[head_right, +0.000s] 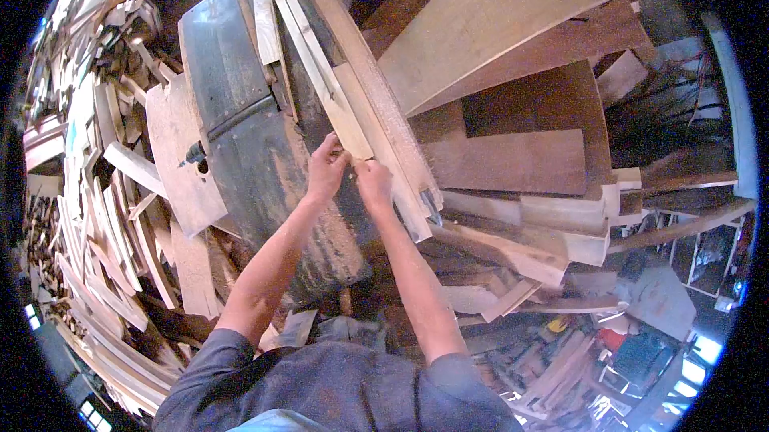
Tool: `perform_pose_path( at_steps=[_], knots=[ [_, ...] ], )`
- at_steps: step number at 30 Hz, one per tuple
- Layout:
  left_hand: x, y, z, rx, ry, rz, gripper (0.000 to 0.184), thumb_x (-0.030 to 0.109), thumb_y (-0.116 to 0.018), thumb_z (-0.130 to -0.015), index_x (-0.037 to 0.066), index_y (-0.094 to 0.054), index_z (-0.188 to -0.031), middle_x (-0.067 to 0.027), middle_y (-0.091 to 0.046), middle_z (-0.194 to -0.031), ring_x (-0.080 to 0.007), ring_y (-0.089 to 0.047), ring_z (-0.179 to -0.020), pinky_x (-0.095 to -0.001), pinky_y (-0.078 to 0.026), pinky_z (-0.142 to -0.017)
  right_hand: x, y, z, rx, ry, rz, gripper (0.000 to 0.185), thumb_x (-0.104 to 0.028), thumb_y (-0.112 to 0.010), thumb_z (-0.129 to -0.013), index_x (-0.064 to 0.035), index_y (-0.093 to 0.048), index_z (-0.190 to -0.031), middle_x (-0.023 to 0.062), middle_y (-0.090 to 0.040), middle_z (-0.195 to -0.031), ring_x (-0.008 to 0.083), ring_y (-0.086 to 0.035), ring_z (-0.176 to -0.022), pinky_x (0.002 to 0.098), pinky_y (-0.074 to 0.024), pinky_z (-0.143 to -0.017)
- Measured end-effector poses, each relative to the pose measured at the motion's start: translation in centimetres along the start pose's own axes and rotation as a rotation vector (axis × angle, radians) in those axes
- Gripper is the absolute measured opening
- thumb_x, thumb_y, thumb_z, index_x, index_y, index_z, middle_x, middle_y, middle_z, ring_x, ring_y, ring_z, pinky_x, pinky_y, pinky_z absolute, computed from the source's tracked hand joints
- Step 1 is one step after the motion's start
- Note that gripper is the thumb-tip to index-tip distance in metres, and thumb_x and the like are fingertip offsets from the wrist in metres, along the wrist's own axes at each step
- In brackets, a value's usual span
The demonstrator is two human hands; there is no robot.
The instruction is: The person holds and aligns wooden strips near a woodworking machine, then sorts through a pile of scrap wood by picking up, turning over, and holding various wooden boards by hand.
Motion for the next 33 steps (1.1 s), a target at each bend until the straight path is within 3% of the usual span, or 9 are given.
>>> perform_pose_path(
  at_steps=[4, 7, 10, 20, 23, 26, 33],
  knots=[
    [-1.8, -0.1, 0.0, 0.023, -0.005, -0.056, 0.041, -0.005, -0.062, -0.089, 0.005, -0.06, -0.129, 0.0, -0.064, -0.099, -0.009, -0.058, -0.087, -0.0245, -0.05, -0.078, -4.3, 5.4, 1.9, 0.251, 0.543, 0.37, 0.017, -0.02, -0.063, -0.092, -0.0041, -0.07, -0.092, 0.0154, -0.066, -0.081, 0.0339, -0.066, -0.077, 0.0426, -0.0528, -0.07],
    [-2.0, -0.2, -0.1, 0.012, 0.022, -0.053, 0.041, -0.006, -0.062, -0.089, 0.004, -0.06, -0.129, 0.0002, -0.062, -0.097, -0.0088, -0.057, -0.086, -0.0244, -0.049, -0.078, -2.1, 5.6, 0.4, 0.162, 0.671, 0.526, 0.018, -0.023, -0.065, -0.09, -0.0092, -0.07, -0.1, 0.0142, -0.067, -0.088, 0.0353, -0.066, -0.084, 0.0459, -0.0553, -0.072],
    [-1.2, -0.1, 0.1, 0.015, 0.044, -0.068, 0.039, -0.006, -0.061, -0.09, 0.004, -0.06, -0.128, 0.0, -0.062, -0.096, -0.0088, -0.057, -0.086, -0.0243, -0.049, -0.078, -1.8, 5.4, -0.6, 0.069, 0.655, 0.6, 0.018, -0.023, -0.066, -0.09, -0.0077, -0.07, -0.1, 0.0143, -0.065, -0.087, 0.035, -0.066, -0.084, 0.0445, -0.0551, -0.073],
    [-0.2, 0.0, 0.4, 0.022, 0.077, -0.02, 0.038, -0.001, -0.062, -0.092, 0.004, -0.059, -0.129, -0.0021, -0.065, -0.097, -0.0087, -0.06, -0.089, -0.0262, -0.051, -0.077, -3.3, 5.0, -1.2, 0.059, 0.742, 0.488, 0.01, -0.015, -0.069, -0.087, -0.0065, -0.068, -0.092, 0.0126, -0.064, -0.086, 0.0342, -0.065, -0.08, 0.0432, -0.053, -0.07],
    [1.3, 0.0, 1.7, 0.03, 0.062, -0.07, 0.03, 0.003, -0.067, -0.087, 0.004, -0.059, -0.116, -0.015, -0.07, -0.107, -0.0268, -0.067, -0.084, -0.0339, -0.055, -0.077, -3.4, 4.9, -1.1, 0.061, 0.742, 0.495, 0.01, -0.015, -0.069, -0.086, -0.007, -0.068, -0.092, 0.012, -0.064, -0.086, 0.0337, -0.065, -0.079, 0.0428, -0.0532, -0.069],
    [2.1, -0.4, 3.4, 0.072, -0.137, -0.223, 0.031, 0.003, -0.071, -0.085, 0.003, -0.06, -0.114, -0.0132, -0.067, -0.12, -0.0308, -0.066, -0.092, -0.0367, -0.055, -0.079, -3.2, 4.7, -1.2, 0.072, 0.747, 0.51, 0.008, -0.014, -0.069, -0.087, -0.0082, -0.067, -0.092, 0.0112, -0.063, -0.086, 0.0331, -0.065, -0.079, 0.0426, -0.0533, -0.069],
    [1.5, -0.4, 2.6, 0.089, -0.127, -0.188, 0.034, 0.0, -0.074, -0.08, 0.002, -0.061, -0.111, -0.0113, -0.065, -0.124, -0.0332, -0.064, -0.099, -0.0392, -0.055, -0.082, -3.3, 4.0, -1.9, 0.097, 0.758, 0.516, 0.007, -0.013, -0.069, -0.086, -0.0091, -0.067, -0.091, 0.0108, -0.064, -0.085, 0.0329, -0.065, -0.077, 0.0424, -0.0528, -0.067]
  ],
)
Point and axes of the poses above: each hand's wrist, its own z-axis away from the middle knuckle, its own y-axis out of the back of the hand, x = y × z, the point moved 5 cm from there along -z, towards the middle knuckle
